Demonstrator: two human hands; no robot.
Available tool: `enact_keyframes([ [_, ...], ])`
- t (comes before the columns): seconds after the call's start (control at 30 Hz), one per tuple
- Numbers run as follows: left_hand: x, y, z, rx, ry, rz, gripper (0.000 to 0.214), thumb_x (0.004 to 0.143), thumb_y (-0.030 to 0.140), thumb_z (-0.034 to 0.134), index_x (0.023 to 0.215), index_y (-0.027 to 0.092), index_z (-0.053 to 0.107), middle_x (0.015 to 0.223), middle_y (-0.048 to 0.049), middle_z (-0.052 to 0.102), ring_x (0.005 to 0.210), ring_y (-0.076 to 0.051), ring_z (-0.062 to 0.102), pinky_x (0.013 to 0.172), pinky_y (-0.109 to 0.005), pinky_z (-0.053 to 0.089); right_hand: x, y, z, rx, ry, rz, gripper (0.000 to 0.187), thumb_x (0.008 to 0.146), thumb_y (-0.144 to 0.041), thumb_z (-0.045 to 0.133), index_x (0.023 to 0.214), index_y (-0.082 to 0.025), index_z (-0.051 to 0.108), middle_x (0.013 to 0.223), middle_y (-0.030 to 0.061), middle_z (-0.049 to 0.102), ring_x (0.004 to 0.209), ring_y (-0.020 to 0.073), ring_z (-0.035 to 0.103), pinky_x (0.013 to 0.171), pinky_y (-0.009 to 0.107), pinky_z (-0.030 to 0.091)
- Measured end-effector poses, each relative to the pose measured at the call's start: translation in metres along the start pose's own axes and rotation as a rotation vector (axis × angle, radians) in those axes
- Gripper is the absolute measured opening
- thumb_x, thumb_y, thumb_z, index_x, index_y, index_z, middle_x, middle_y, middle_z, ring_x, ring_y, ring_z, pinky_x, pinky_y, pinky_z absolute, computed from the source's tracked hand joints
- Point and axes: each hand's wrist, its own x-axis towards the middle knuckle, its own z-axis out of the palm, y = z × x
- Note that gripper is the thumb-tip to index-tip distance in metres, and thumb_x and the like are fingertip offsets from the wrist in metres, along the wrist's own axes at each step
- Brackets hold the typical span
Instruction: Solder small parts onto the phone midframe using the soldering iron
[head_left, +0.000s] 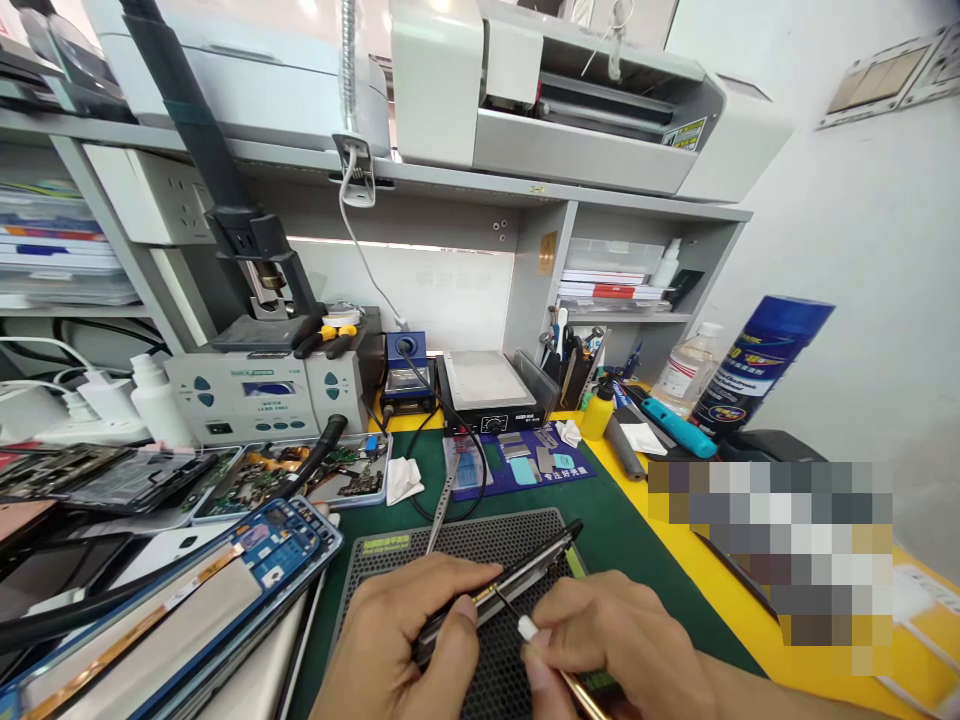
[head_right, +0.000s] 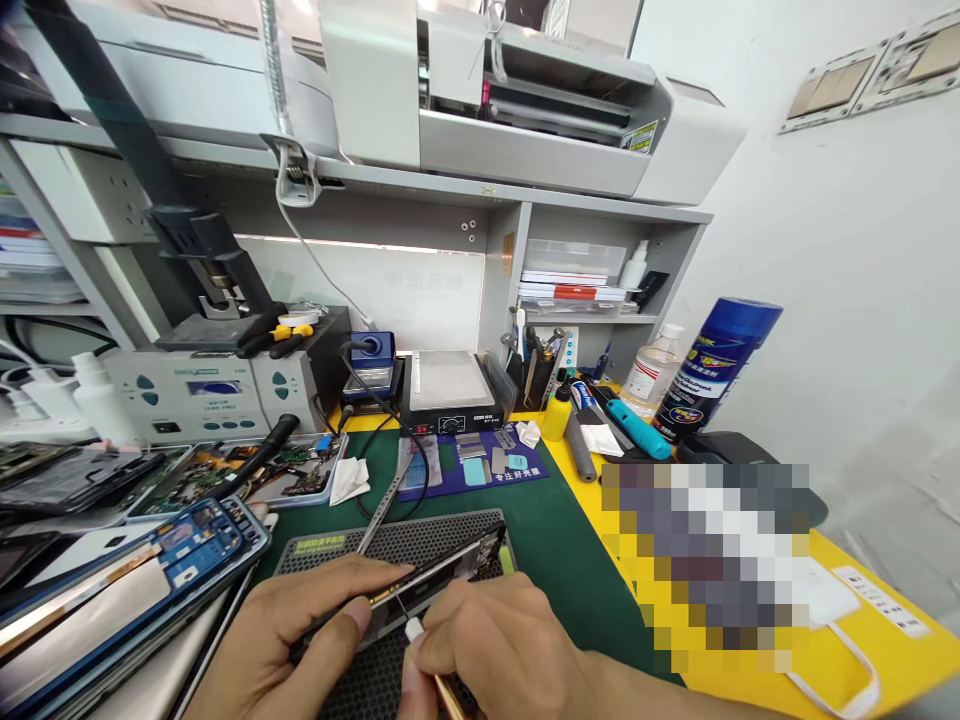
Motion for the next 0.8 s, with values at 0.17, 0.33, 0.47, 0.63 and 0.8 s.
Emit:
enact_keyframes([
  [0.17,0.0006,-0.0019,-0.0004,-0.006,-0.040,-0.011,0.032,0.091,0.016,0.053,0.099,0.023,0.082,0.085,0.0001,0.082,0.076,-0.015,0.079,0.069,-0.017,0.061,0.0006,0.0001,-0.0008,-0.001,-0.011,0.006,0.020,0.080,-0.002,0.057,0.078,-0.022,0.057,0.062,-0.0033,0.067,0.050,0.0118,0.065,0.049,0.022,0.049],
  [0.33,0.0015,-0.0020,-0.0002,0.013,-0.059,-0.021,0.031,0.092,0.016,0.052,0.099,0.021,0.082,0.087,-0.0007,0.083,0.079,-0.014,0.079,0.071,-0.016,0.061,0.0004,-0.0009,0.0015,0.001,-0.004,0.012,0.020,0.080,-0.002,0.056,0.075,-0.022,0.055,0.061,-0.0042,0.065,0.049,0.0105,0.064,0.049,0.023,0.046],
  [0.47,0.0024,0.0015,0.0007,0.028,0.027,0.021,0.031,0.087,0.013,0.054,0.095,0.024,0.082,0.087,-0.0005,0.084,0.075,-0.016,0.080,0.065,-0.016,0.061,-0.0012,0.0002,0.0027,-0.017,0.010,0.019,0.020,0.080,-0.002,0.055,0.076,-0.021,0.057,0.060,-0.0041,0.066,0.051,0.0103,0.064,0.051,0.023,0.046],
  [0.63,0.0028,0.0037,0.0008,0.024,0.045,0.040,0.032,0.085,0.012,0.054,0.093,0.024,0.082,0.085,0.0001,0.084,0.072,-0.016,0.079,0.064,-0.016,0.061,-0.0030,0.0011,0.0010,-0.058,0.005,0.006,0.019,0.080,-0.004,0.056,0.075,-0.022,0.055,0.061,-0.0043,0.067,0.051,0.0098,0.066,0.052,0.022,0.046],
  [0.8,-0.0004,-0.0001,-0.0002,0.008,0.001,0.011,0.032,0.089,0.013,0.054,0.096,0.026,0.082,0.086,0.0033,0.083,0.078,-0.013,0.080,0.069,-0.014,0.060,-0.0002,-0.0001,-0.0011,-0.002,0.007,0.007,0.021,0.080,-0.001,0.055,0.075,-0.021,0.055,0.061,-0.0040,0.066,0.050,0.0099,0.065,0.050,0.021,0.046],
])
